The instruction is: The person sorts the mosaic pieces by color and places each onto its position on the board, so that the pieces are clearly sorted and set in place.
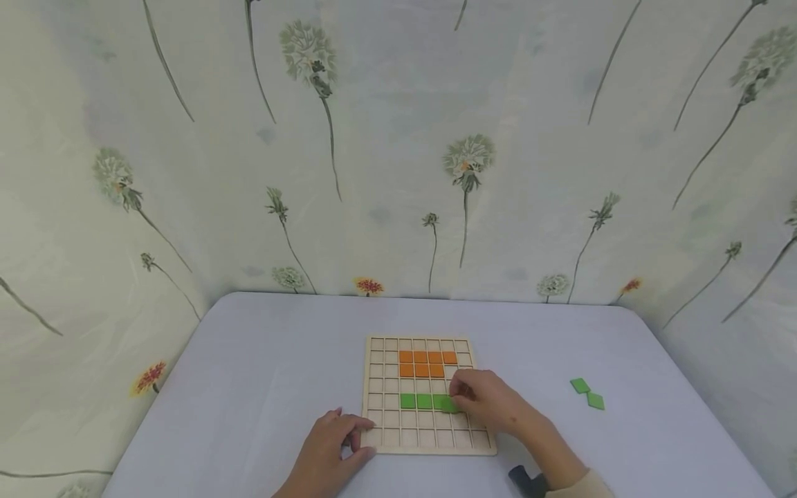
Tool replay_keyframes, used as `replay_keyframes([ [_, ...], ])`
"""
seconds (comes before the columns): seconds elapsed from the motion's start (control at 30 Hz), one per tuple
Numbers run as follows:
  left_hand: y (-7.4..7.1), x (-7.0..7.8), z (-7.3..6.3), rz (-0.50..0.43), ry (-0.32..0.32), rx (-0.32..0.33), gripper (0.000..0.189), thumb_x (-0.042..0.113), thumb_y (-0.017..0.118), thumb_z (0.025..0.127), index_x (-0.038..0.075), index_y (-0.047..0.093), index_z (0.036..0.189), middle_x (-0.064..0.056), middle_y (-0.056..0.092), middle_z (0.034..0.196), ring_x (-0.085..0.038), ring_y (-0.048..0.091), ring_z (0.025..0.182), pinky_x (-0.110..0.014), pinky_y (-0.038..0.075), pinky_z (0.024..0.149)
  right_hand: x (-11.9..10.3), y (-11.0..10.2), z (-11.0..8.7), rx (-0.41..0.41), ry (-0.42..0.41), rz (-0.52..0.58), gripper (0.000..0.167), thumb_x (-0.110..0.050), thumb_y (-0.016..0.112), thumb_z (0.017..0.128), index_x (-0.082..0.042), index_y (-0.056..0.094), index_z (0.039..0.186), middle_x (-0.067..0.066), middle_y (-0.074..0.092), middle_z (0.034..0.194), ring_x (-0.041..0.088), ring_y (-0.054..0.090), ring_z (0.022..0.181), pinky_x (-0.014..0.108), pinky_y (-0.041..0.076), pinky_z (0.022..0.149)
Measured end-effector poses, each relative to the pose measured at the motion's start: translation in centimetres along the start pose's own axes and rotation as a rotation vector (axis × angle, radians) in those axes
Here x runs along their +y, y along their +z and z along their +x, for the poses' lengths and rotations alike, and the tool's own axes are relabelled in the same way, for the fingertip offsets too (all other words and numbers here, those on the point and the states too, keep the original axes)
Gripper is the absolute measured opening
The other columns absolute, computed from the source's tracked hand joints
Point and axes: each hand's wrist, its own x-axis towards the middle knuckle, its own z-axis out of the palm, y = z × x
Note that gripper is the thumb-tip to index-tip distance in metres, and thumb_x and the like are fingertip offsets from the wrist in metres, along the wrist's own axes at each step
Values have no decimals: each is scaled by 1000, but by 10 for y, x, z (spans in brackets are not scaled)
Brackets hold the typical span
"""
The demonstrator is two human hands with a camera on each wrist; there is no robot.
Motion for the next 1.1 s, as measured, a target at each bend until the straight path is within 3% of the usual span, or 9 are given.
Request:
replay_keyframes([
  [0.2,0,-1,1,4,45,26,32,24,87,86,22,72,114,23,50,76,0,48,83,-52,39,118,-4,4,2,-14,-8,26,10,-11,74,97,-18,67,94,-13,62,84,10,56,79,27,52,68],
  [0.77,-1,0,1,3,20,4,30,24,86,87,23,72,113,22,51,77,-1,49,86,-51,38,120,-11,11,-2,-44,-19,-12,12,-18,73,99,-25,66,92,-17,59,80,7,54,75,27,49,66],
  [1.1,-1,-2,1,2,46,14,30,24,86,87,22,72,113,23,50,77,0,49,85,-51,38,119,-9,13,-3,-36,-43,-19,14,-17,74,98,-25,65,89,-17,59,78,5,53,72,25,48,63],
])
